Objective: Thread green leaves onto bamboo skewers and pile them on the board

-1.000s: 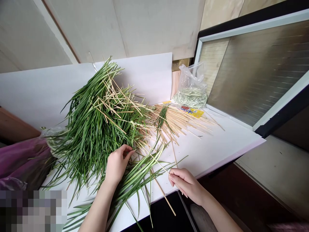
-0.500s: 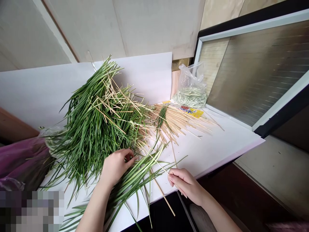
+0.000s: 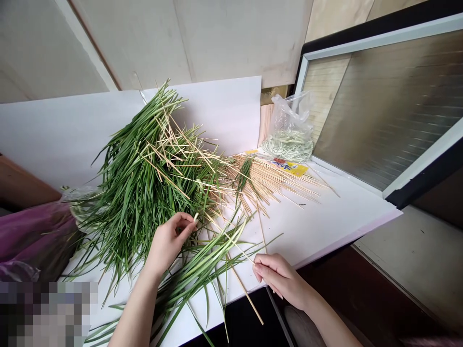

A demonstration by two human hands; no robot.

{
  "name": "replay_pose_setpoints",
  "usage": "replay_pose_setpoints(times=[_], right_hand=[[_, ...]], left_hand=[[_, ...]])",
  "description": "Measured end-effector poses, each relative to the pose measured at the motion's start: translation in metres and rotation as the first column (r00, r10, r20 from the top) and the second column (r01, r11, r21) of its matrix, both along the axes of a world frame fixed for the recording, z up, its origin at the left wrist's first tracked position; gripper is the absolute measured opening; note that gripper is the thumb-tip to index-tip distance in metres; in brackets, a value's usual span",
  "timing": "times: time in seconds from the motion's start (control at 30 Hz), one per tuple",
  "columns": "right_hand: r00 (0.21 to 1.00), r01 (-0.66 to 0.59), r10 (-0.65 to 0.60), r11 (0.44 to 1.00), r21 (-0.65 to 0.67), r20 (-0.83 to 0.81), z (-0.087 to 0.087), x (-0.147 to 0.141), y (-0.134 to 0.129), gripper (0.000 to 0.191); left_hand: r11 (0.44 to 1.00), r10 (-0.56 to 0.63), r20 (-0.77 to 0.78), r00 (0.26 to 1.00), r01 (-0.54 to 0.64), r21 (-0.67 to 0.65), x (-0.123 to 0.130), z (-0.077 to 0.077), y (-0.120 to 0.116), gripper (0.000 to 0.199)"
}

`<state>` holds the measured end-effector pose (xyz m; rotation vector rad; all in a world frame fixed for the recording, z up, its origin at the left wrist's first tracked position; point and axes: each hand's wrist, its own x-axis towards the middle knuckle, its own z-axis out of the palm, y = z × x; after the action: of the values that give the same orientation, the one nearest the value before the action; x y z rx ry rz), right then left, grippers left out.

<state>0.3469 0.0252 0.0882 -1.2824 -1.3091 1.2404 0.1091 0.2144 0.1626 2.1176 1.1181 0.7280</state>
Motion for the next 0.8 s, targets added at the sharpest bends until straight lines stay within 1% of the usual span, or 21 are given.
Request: replay_pose_setpoints(times=[0.03, 0.07, 0.13, 0.2, 0.27, 0.37, 0.43, 0.53, 0.63, 0.7, 0.73, 0.77, 0.8], right_hand=[[1.000, -0.017, 0.017, 1.000, -0.017, 0.013, 0.001, 0.000, 0.000, 0.050], [0.999, -0.031, 0.032, 0.999, -0.036, 0.026, 0.003, 0.000, 0.000, 0.051], [0.998, -0.047, 0.050, 0.997, -0.066, 0.046, 0.006, 0.001, 0.001, 0.053], [0.997, -0.053, 0.057, 0.996, -0.073, 0.055, 0.008, 0.001, 0.001, 0.054], [0.997, -0.047, 0.051, 0.996, -0.072, 0.060, 0.007, 0.001, 0.001, 0.054], [0.997, -0.033, 0.038, 0.997, -0.074, 0.064, 0.004, 0.001, 0.000, 0.053], [0.997, -0.029, 0.034, 0.997, -0.071, 0.065, 0.003, 0.001, 0.000, 0.053], [0.997, -0.027, 0.031, 0.998, -0.064, 0.069, 0.003, 0.001, 0.000, 0.053], [0.997, -0.031, 0.035, 0.998, -0.057, 0.069, 0.004, 0.001, 0.001, 0.054], [0.997, -0.034, 0.037, 0.998, -0.057, 0.064, 0.005, 0.001, 0.000, 0.054], [0.997, -0.035, 0.038, 0.998, -0.058, 0.060, 0.005, 0.001, 0.000, 0.055], [0.998, -0.035, 0.039, 0.998, -0.058, 0.057, 0.005, 0.001, 0.000, 0.055], [0.998, -0.037, 0.040, 0.998, -0.058, 0.056, 0.005, 0.001, 0.000, 0.055]], left_hand=[[0.999, 0.022, 0.145, 0.989, -0.014, -0.053, 0.000, 0.000, 0.001, 0.019], [0.994, 0.044, 0.280, 0.959, -0.013, -0.110, 0.000, -0.001, 0.002, 0.023], [0.976, 0.088, 0.482, 0.872, 0.022, -0.217, 0.001, -0.001, 0.004, 0.029], [0.954, 0.117, 0.574, 0.810, 0.069, -0.292, 0.003, -0.003, 0.003, 0.032], [0.933, 0.131, 0.600, 0.790, 0.106, -0.343, 0.006, -0.004, 0.002, 0.032], [0.914, 0.104, 0.583, 0.806, 0.154, -0.376, 0.008, -0.007, 0.002, 0.035], [0.914, 0.055, 0.544, 0.837, 0.178, -0.366, 0.008, -0.008, 0.002, 0.036], [0.924, -0.012, 0.453, 0.891, 0.183, -0.335, 0.006, -0.011, 0.005, 0.031], [0.958, -0.037, 0.300, 0.953, 0.119, -0.259, 0.003, -0.012, 0.006, 0.022], [0.980, -0.017, 0.176, 0.984, 0.052, -0.191, 0.002, -0.011, 0.005, 0.018], [0.984, -0.001, 0.141, 0.990, 0.027, -0.177, 0.003, -0.010, 0.005, 0.018], [0.983, 0.017, 0.138, 0.990, 0.009, -0.185, 0.003, -0.009, 0.004, 0.020], [0.978, 0.035, 0.167, 0.985, 0.001, -0.210, 0.004, -0.008, 0.003, 0.023]])
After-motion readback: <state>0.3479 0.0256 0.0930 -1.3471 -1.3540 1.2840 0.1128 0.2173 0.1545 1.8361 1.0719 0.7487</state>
